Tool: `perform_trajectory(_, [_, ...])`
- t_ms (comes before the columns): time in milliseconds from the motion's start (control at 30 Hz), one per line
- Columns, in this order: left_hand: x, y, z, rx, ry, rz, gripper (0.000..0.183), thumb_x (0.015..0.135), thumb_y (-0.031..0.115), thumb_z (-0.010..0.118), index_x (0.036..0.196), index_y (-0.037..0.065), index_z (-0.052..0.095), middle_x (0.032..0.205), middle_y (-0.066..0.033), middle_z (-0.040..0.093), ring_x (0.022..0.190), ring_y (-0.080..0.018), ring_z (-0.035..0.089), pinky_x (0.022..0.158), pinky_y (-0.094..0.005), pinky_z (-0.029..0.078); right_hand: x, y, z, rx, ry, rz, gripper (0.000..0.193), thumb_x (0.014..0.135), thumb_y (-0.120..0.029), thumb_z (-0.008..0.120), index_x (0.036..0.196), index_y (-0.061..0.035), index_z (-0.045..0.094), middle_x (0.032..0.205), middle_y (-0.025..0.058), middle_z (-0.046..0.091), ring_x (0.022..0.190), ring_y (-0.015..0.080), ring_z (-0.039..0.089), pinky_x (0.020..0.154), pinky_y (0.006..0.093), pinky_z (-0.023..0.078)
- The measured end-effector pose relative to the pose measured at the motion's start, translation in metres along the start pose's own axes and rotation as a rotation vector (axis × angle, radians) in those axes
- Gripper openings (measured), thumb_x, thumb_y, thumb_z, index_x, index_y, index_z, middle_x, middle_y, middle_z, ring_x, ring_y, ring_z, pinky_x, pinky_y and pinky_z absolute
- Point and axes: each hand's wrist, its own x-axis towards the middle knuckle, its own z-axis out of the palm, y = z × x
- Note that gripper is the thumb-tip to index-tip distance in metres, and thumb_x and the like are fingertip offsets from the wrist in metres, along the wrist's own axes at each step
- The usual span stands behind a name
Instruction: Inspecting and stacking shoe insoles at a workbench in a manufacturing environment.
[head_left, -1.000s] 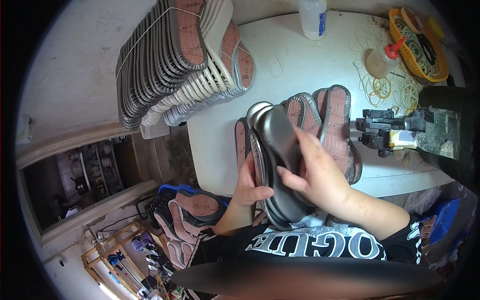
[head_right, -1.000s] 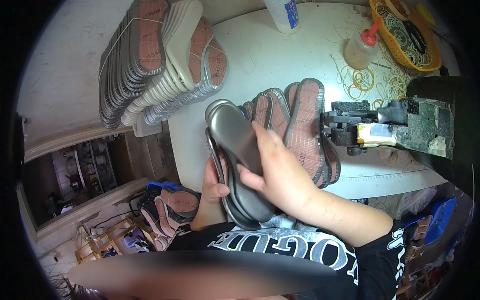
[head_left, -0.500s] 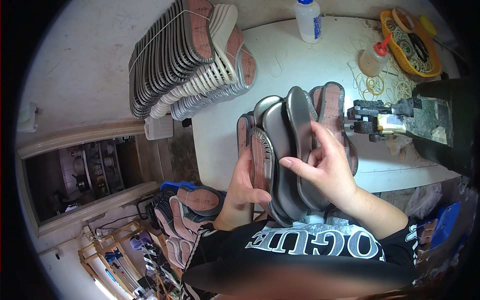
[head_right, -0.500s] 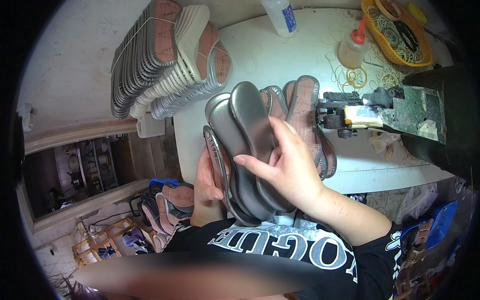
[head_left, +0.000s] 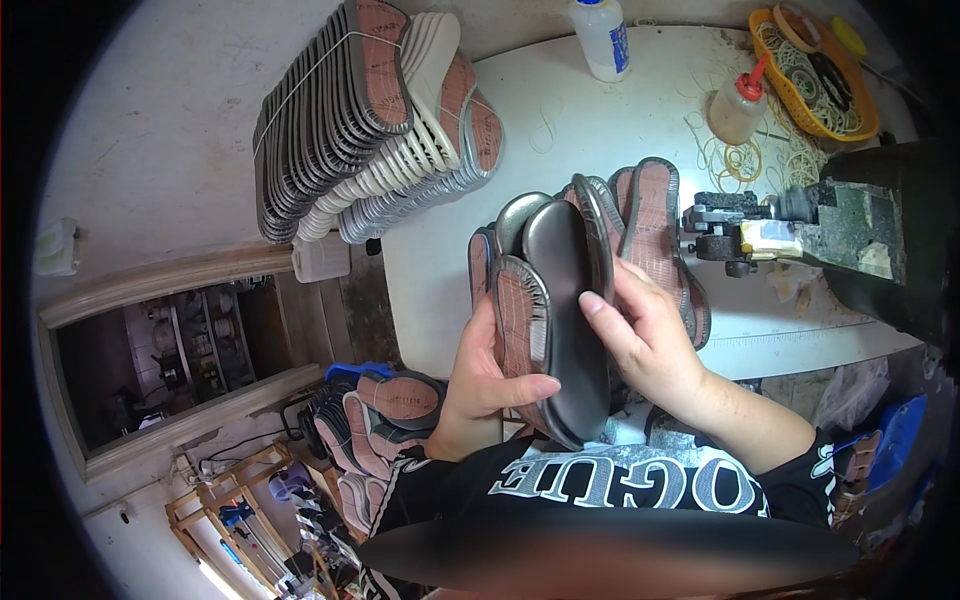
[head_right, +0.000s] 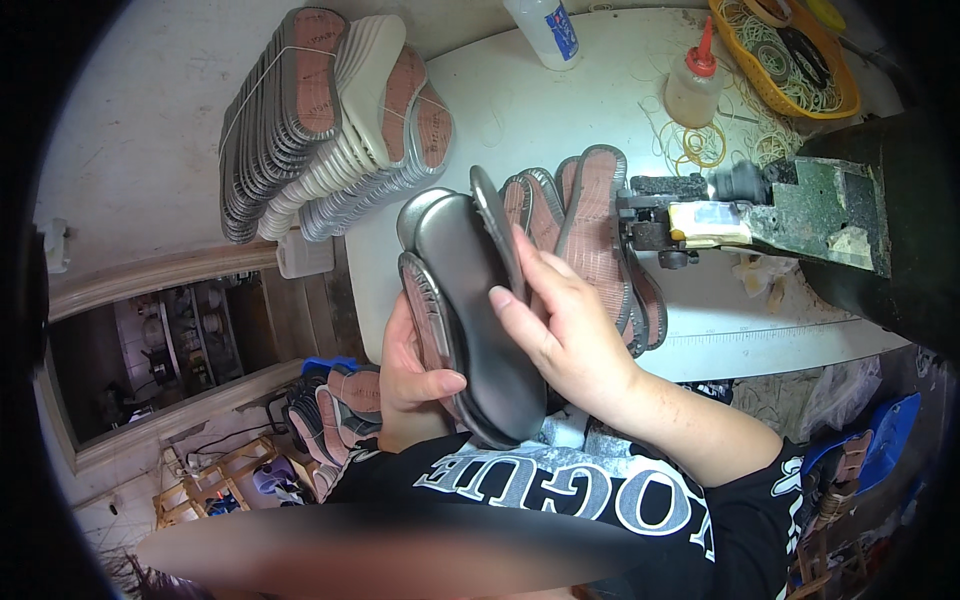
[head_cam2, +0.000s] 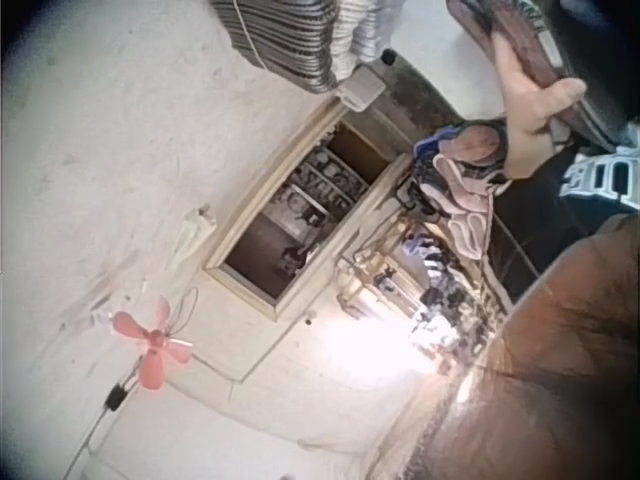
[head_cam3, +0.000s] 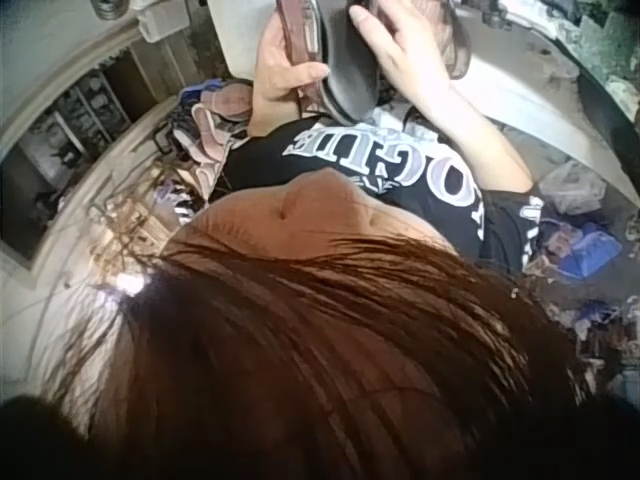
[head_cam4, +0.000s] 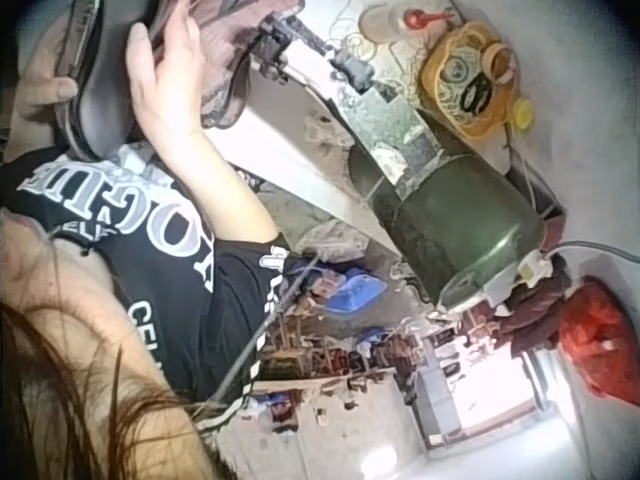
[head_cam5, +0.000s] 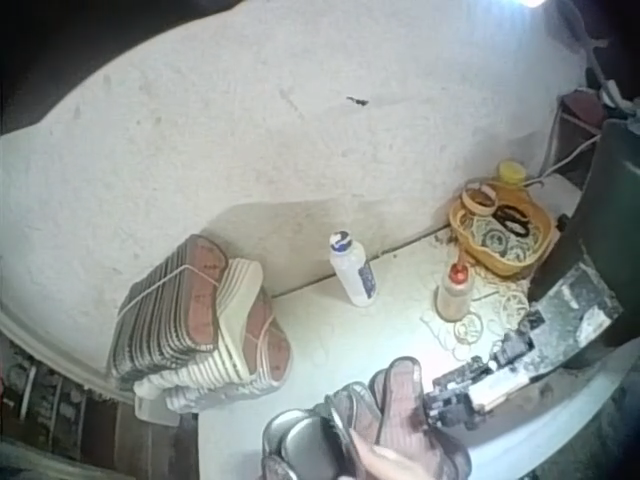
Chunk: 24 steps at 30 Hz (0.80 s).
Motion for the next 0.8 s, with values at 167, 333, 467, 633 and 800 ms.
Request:
perform_trajectory(167, [0.001,-0.001,0.000,0.049,-0.005,-0.015,0.089,0.064,-0.004,0.076,0.139,-0.001,0.029,0.131,-0.0115,0.047,0.122,-0.0199,0.047,0.104,-0.0344,0.036,-0.003,-0.008,-0.003,0.243,-0.027,0.354,0.053,0.095,-0.021,0.053,0.139,0.0028,0.038,0.104,0.0196,0.059,0.084,0.0216,0.059,0.079,0.0300,0.046])
perform_trajectory(333, [0.010,-0.014,-0.004,0.022,0.026,-0.008,0.096,0.064,0.000,0.076,0.144,0.001,0.023,0.136,-0.0113,0.043,0.127,-0.0206,0.043,0.107,-0.0348,0.033,-0.009,-0.001,0.004,-0.131,-0.124,0.088,0.061,0.096,-0.021,0.050,0.138,0.0161,0.024,0.123,0.0336,0.049,0.102,0.0372,0.060,0.090,0.0378,0.046])
perform_trajectory(467, [0.018,-0.025,-0.024,-0.077,-0.063,-0.109,0.097,0.065,0.006,0.074,0.145,0.002,0.020,0.140,-0.0135,0.041,0.129,-0.0233,0.042,0.109,-0.0362,0.032,-0.020,0.003,-0.003,-0.303,-0.222,0.018,0.058,0.094,-0.015,0.049,0.137,0.0156,0.025,0.140,0.0367,0.031,0.120,0.0466,0.047,0.101,0.0395,0.040])
perform_trajectory(633, [0.013,-0.026,-0.027,-0.124,0.037,-0.140,0.081,0.073,0.002,0.066,0.142,-0.001,0.025,0.133,-0.0165,0.048,0.120,-0.0260,0.052,0.102,-0.0382,0.041,-0.042,-0.008,-0.029,-0.274,-0.381,0.069,0.076,0.091,-0.033,0.060,0.141,0.0110,0.023,0.142,0.0363,0.027,0.131,0.0433,0.037,0.109,0.0415,0.031])
perform_trajectory(800, [0.014,-0.018,0.000,-0.080,0.115,-0.101,0.071,0.080,0.001,0.064,0.141,0.001,0.028,0.132,-0.0141,0.048,0.122,-0.0224,0.049,0.103,-0.0357,0.038,-0.039,-0.009,-0.009,0.144,-0.410,0.157,0.095,0.087,-0.042,0.065,0.143,0.0130,0.011,0.139,0.0376,0.031,0.133,0.0412,0.035,0.109,0.0392,0.030])
